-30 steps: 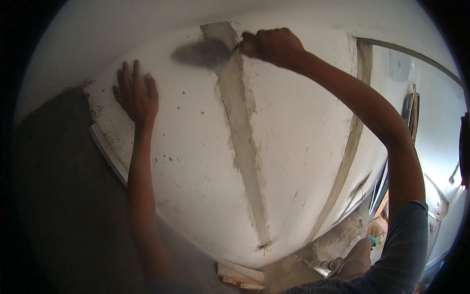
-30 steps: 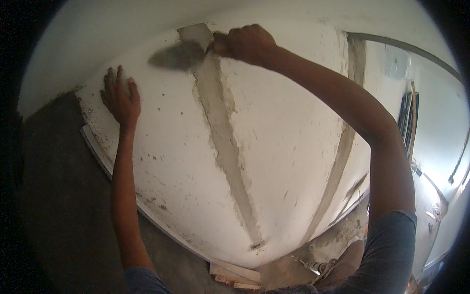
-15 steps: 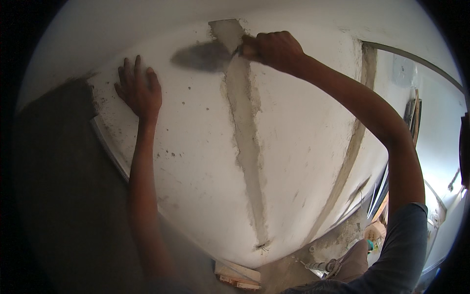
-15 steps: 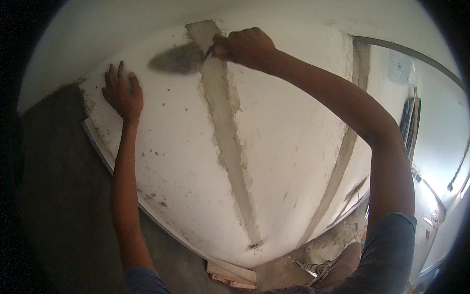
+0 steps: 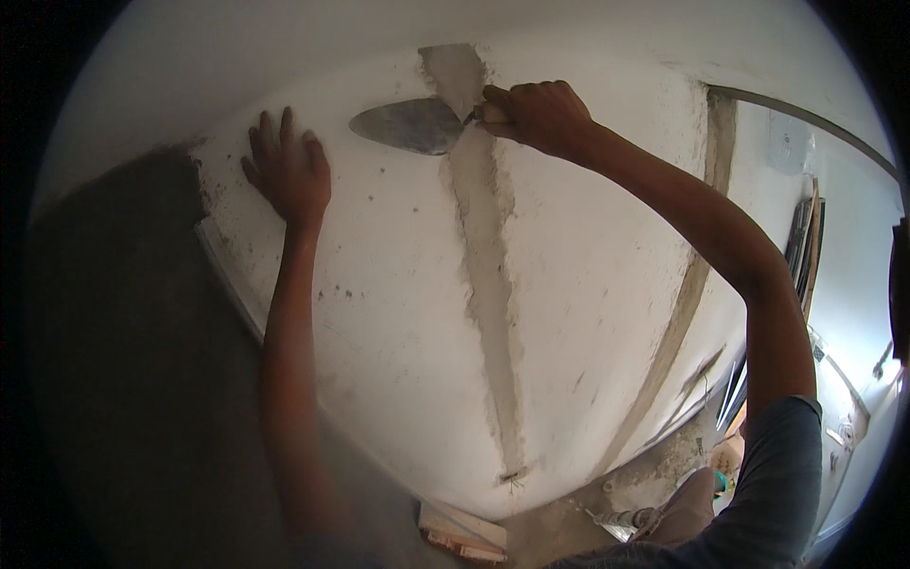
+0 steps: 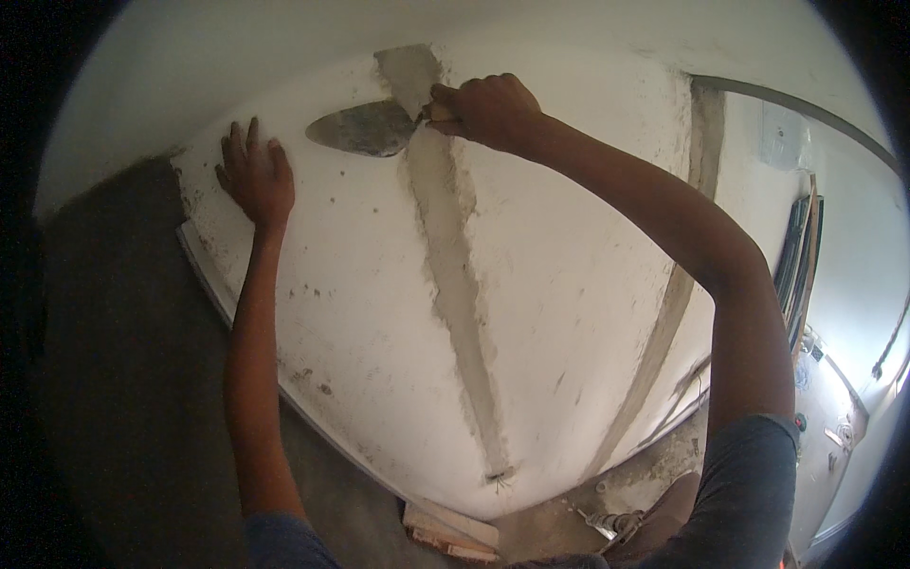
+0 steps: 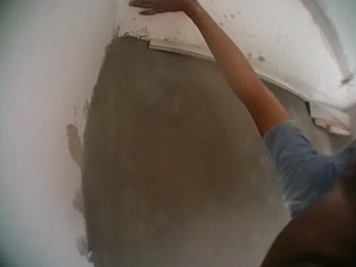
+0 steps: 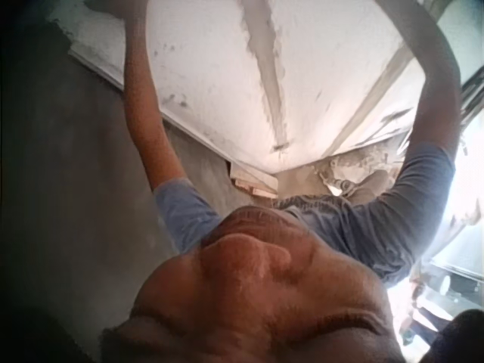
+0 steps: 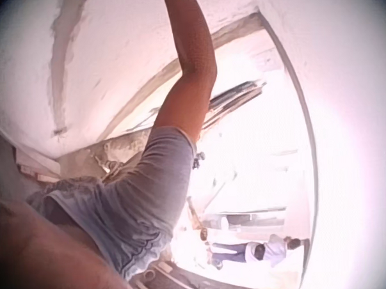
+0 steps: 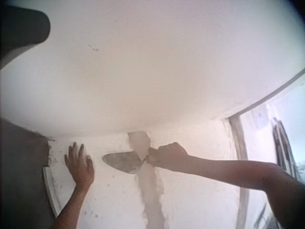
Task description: The person applies and smooths a gray filler material into a vertical groove on a white wall using a trowel while standing on a ladder.
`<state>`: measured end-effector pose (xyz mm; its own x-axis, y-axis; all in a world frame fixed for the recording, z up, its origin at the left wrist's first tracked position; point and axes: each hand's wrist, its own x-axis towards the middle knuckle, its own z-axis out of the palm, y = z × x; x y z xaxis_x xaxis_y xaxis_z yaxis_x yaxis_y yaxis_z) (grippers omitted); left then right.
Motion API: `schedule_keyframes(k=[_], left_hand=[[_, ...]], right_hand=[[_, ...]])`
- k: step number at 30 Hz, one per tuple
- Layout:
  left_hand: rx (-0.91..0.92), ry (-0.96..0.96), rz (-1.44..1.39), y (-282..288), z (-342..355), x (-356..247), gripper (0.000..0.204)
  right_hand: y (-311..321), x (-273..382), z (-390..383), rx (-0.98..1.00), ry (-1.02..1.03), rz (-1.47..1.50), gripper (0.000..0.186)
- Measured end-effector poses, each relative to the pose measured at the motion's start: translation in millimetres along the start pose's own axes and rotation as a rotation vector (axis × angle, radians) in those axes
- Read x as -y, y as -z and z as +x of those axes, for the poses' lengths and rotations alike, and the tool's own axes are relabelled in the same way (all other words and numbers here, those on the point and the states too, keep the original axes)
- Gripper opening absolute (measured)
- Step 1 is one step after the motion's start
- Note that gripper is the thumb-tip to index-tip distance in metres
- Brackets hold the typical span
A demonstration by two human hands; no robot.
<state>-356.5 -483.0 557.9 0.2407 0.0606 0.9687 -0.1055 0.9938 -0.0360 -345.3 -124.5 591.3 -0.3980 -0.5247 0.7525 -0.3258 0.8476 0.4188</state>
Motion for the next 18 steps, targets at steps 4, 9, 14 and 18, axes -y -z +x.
schedule_keyframes(k=[4, 9, 14, 18], left_hand=[[0.020, -0.001, 0.026, 10.4, 8.6, 6.6, 0.051], [0.062, 0.015, 0.045, 3.1, 1.6, 0.2, 0.051], [0.032, -0.018, 0.047, 4.4, 2.5, 7.0, 0.053], [0.015, -0.040, 0.027, 5.8, -0.4, 4.4, 0.053]], right_hand=[[7.9, 28.5, -44.6, 0.118, 0.073, 0.204, 0.051], [2.7, 24.4, -84.6, 0.248, -0.002, 0.417, 0.039], [4.1, 31.4, -123.0, 0.273, -0.336, 1.257, 0.037], [-8.9, 33.7, -117.2, 0.173, -0.493, 1.451, 0.040]])
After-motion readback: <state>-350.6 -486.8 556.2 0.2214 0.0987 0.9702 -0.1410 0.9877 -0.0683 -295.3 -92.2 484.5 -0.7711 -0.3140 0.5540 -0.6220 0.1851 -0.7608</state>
